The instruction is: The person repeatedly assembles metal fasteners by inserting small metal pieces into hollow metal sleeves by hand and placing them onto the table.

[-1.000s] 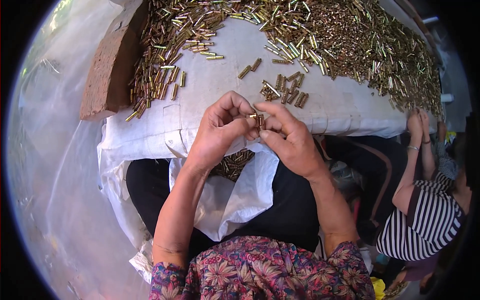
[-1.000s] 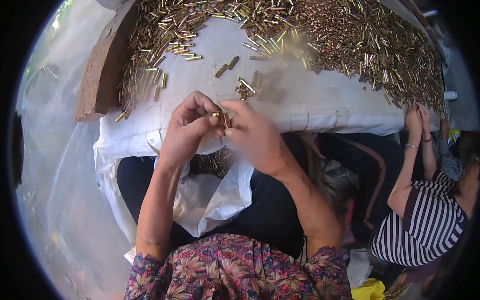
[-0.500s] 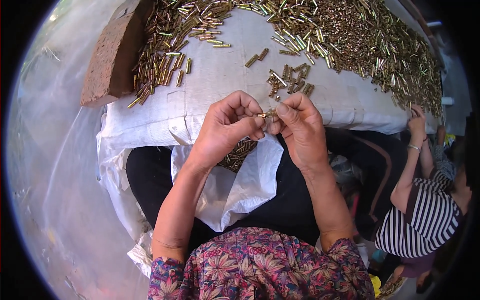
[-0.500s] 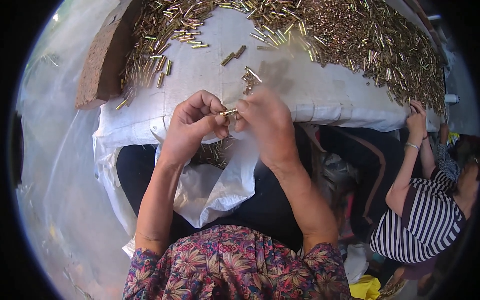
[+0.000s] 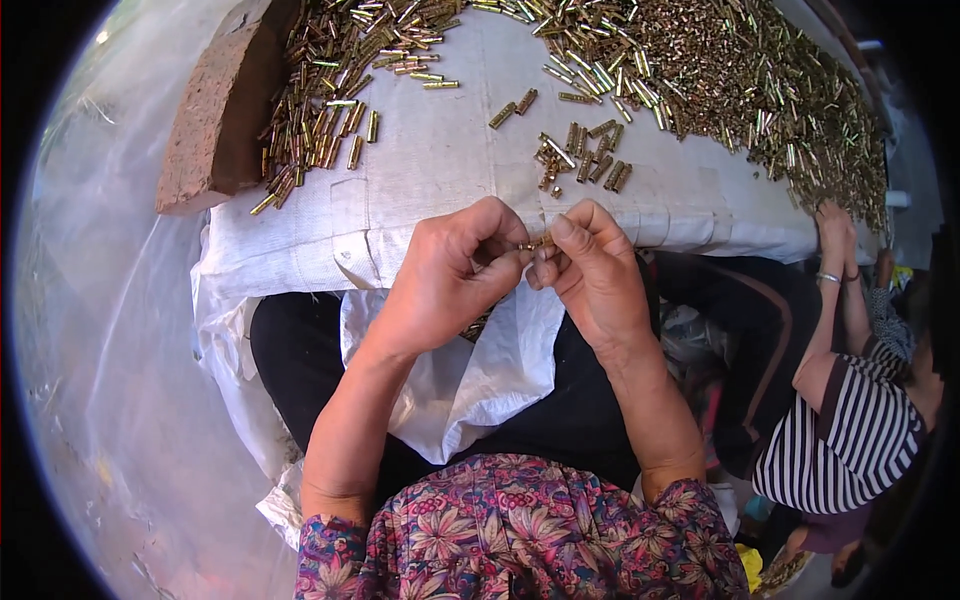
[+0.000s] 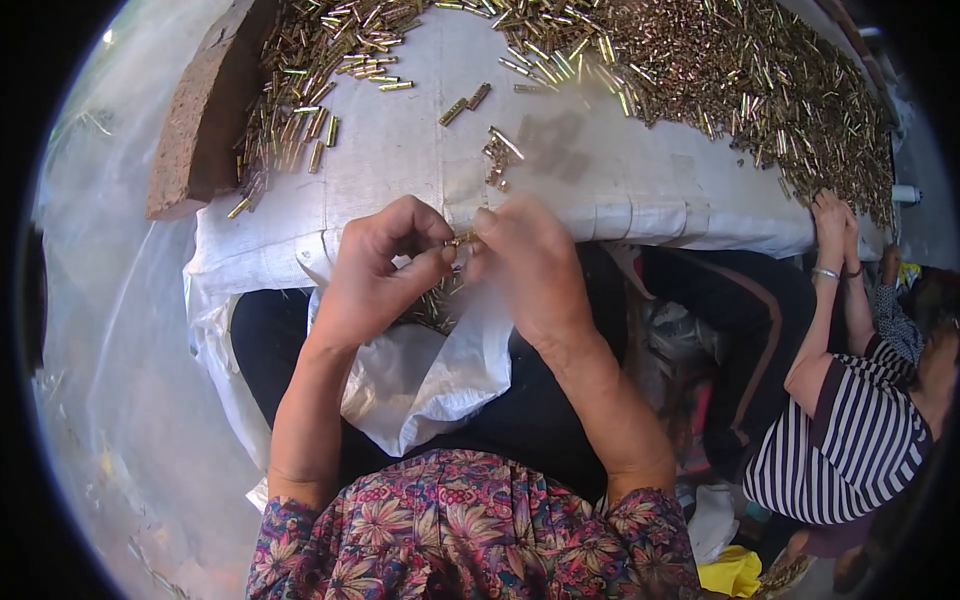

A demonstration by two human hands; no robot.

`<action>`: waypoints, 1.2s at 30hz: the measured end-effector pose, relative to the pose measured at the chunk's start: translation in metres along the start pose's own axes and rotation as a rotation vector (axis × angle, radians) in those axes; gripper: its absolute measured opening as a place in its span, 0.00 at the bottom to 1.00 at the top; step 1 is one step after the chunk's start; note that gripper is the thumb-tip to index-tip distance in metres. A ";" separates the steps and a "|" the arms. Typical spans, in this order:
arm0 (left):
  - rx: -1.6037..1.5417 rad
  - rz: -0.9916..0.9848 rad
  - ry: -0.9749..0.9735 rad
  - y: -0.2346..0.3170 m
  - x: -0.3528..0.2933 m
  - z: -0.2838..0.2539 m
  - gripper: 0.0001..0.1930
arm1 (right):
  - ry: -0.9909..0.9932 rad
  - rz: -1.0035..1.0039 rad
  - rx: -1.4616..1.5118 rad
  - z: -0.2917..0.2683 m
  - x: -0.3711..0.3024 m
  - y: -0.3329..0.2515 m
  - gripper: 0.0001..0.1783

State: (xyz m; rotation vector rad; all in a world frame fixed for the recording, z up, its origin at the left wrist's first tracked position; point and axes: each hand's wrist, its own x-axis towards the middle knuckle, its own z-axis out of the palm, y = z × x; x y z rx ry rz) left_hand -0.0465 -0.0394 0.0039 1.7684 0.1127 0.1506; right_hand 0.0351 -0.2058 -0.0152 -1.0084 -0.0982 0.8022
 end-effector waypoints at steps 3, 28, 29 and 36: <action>-0.163 -0.104 -0.151 0.002 -0.001 -0.007 0.06 | -0.055 0.052 -0.022 -0.006 -0.003 0.001 0.09; 0.277 0.076 -0.032 -0.016 0.040 -0.022 0.06 | -0.023 -0.509 -1.169 -0.014 0.005 -0.031 0.08; 0.405 0.237 0.061 -0.019 0.048 -0.016 0.06 | -0.025 -0.511 -1.168 -0.018 0.014 -0.033 0.08; 0.706 0.262 0.048 -0.034 0.089 0.008 0.07 | 0.168 -0.722 -1.582 -0.036 0.067 -0.038 0.05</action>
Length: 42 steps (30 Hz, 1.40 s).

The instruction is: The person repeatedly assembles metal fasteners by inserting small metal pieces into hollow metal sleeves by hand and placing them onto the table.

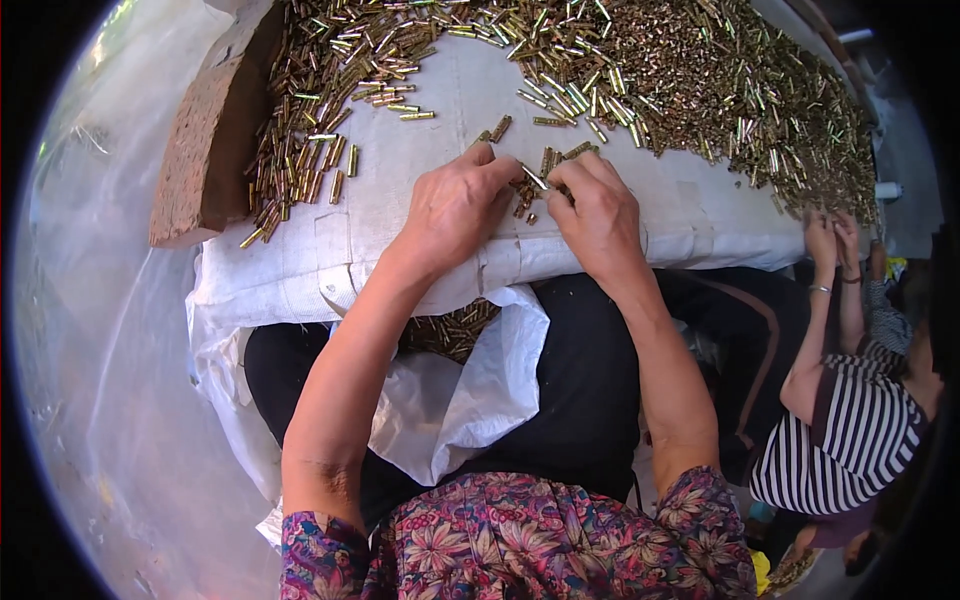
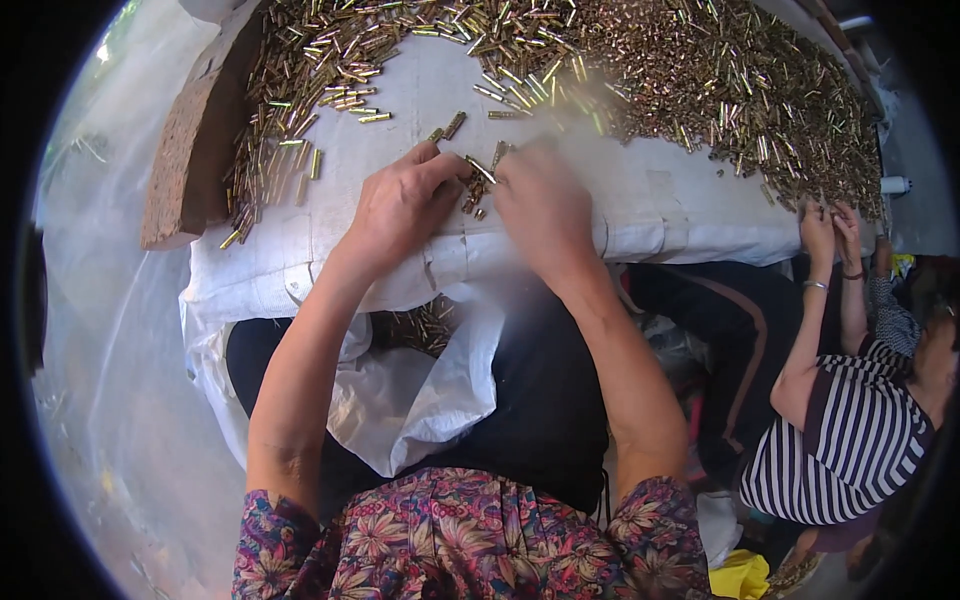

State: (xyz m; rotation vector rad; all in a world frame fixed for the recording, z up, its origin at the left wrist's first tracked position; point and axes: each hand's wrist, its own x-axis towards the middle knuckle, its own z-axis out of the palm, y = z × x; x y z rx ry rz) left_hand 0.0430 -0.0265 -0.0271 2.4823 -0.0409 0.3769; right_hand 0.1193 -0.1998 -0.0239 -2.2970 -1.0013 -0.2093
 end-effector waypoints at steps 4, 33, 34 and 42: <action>0.023 0.001 0.001 -0.005 0.009 0.000 0.06 | -0.053 -0.055 -0.131 0.001 0.008 -0.002 0.07; -0.051 -0.096 0.047 0.002 -0.006 -0.012 0.06 | -0.002 -0.044 -0.087 -0.001 0.000 -0.010 0.06; -0.050 -0.097 0.048 0.004 -0.009 -0.015 0.06 | 0.018 -0.004 0.016 -0.004 -0.003 -0.013 0.04; -1.224 -0.401 -0.059 0.017 -0.035 -0.022 0.04 | -0.290 0.353 0.861 -0.019 -0.021 -0.041 0.17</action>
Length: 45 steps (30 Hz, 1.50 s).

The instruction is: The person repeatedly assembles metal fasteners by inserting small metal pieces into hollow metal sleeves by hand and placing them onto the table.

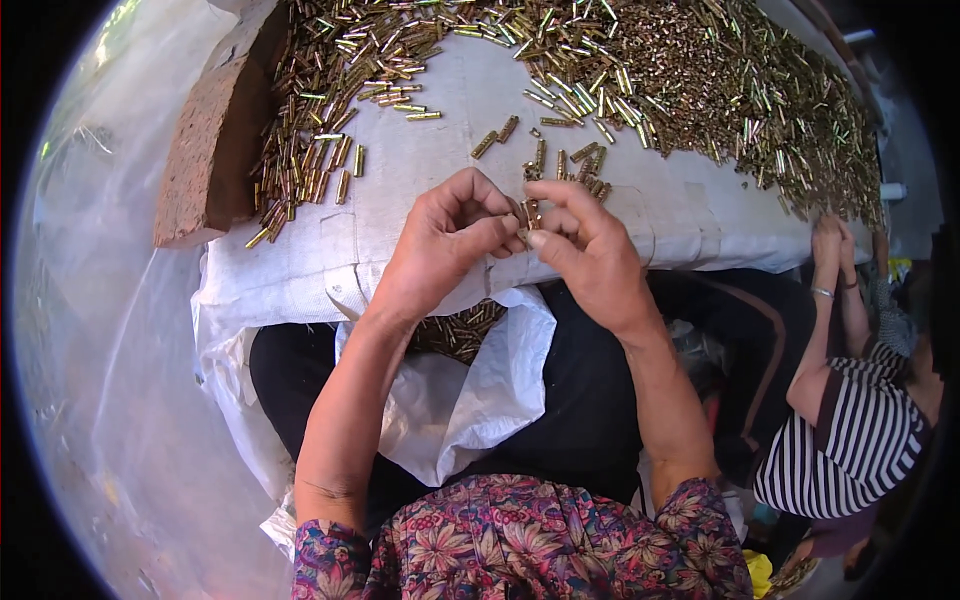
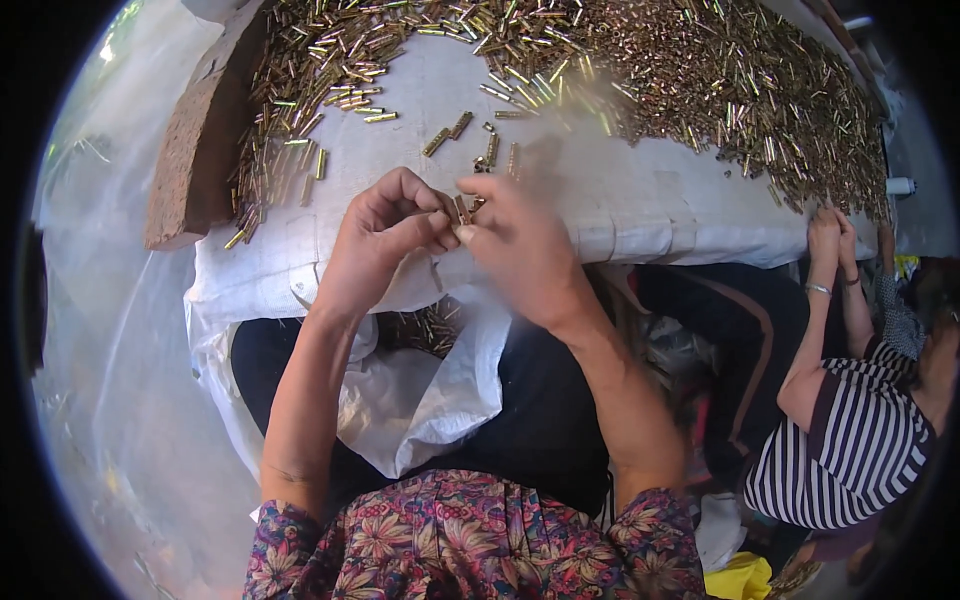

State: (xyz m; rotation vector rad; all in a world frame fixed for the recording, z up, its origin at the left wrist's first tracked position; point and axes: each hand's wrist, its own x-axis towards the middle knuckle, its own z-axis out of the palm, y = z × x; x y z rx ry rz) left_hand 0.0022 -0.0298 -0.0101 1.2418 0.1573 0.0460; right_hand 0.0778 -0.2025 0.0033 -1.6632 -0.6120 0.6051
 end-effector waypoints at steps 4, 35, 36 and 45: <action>-0.005 -0.015 0.008 0.002 -0.009 0.000 0.05 | -0.056 -0.022 0.055 0.007 -0.004 0.001 0.15; -0.100 0.020 -0.007 -0.002 -0.032 -0.001 0.04 | 0.026 0.210 1.139 0.029 -0.021 0.018 0.04; -0.137 0.026 -0.012 -0.004 -0.033 -0.002 0.04 | 0.019 0.223 1.157 0.031 -0.021 0.016 0.05; 0.133 0.012 -0.056 0.006 -0.038 -0.003 0.03 | 0.131 0.247 0.929 0.028 -0.028 0.019 0.05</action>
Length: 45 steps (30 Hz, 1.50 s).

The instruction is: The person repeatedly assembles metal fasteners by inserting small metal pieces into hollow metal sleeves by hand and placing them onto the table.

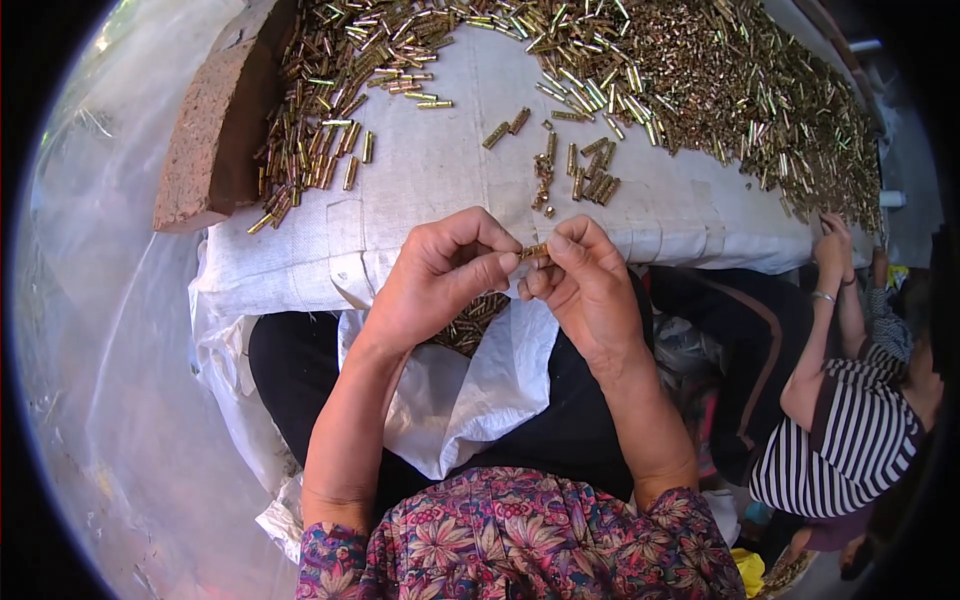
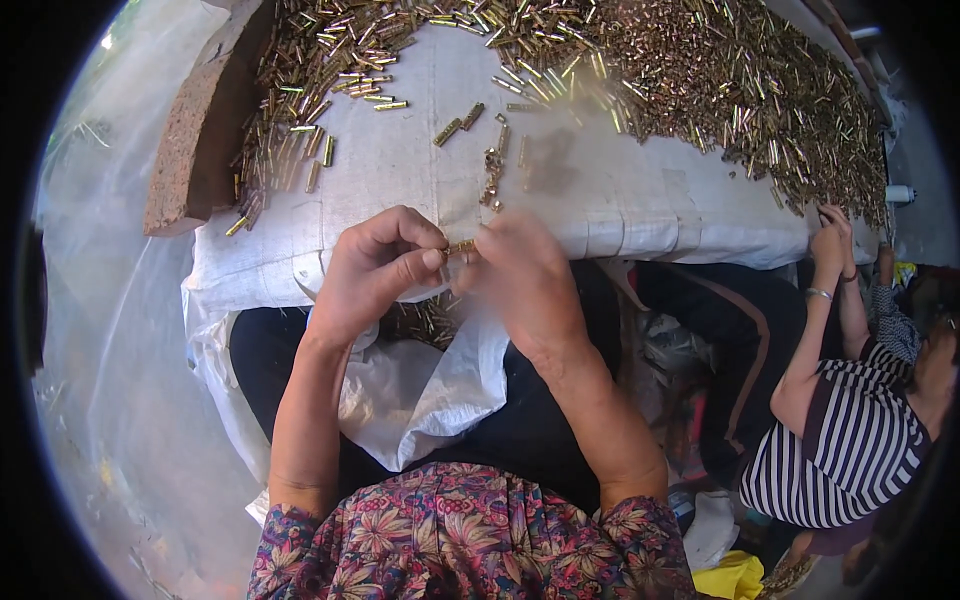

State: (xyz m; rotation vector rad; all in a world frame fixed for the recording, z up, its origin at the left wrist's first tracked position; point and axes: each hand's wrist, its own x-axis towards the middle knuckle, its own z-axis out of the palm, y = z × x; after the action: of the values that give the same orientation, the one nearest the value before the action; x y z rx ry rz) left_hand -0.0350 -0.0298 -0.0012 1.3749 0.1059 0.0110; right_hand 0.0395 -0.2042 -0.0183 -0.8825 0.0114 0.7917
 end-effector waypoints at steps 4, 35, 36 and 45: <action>-0.142 0.015 -0.076 -0.005 -0.004 -0.003 0.05 | -0.089 0.075 0.050 -0.001 -0.003 0.000 0.05; 1.296 0.342 0.159 -0.019 0.149 -0.001 0.10 | -0.149 -0.882 -1.929 -0.028 0.140 -0.086 0.08; 1.317 0.322 0.162 -0.019 0.151 -0.001 0.09 | -0.148 -0.877 -1.925 -0.026 0.141 -0.086 0.08; 1.228 0.390 0.232 -0.004 0.140 -0.004 0.09 | -0.054 -0.757 -1.940 -0.028 0.141 -0.090 0.12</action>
State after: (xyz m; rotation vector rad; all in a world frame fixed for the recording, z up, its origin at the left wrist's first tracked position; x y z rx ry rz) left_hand 0.1034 -0.0166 -0.0151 2.6009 0.0271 0.5040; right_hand 0.2056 -0.1705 -0.0198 -2.4296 -1.2460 -0.1622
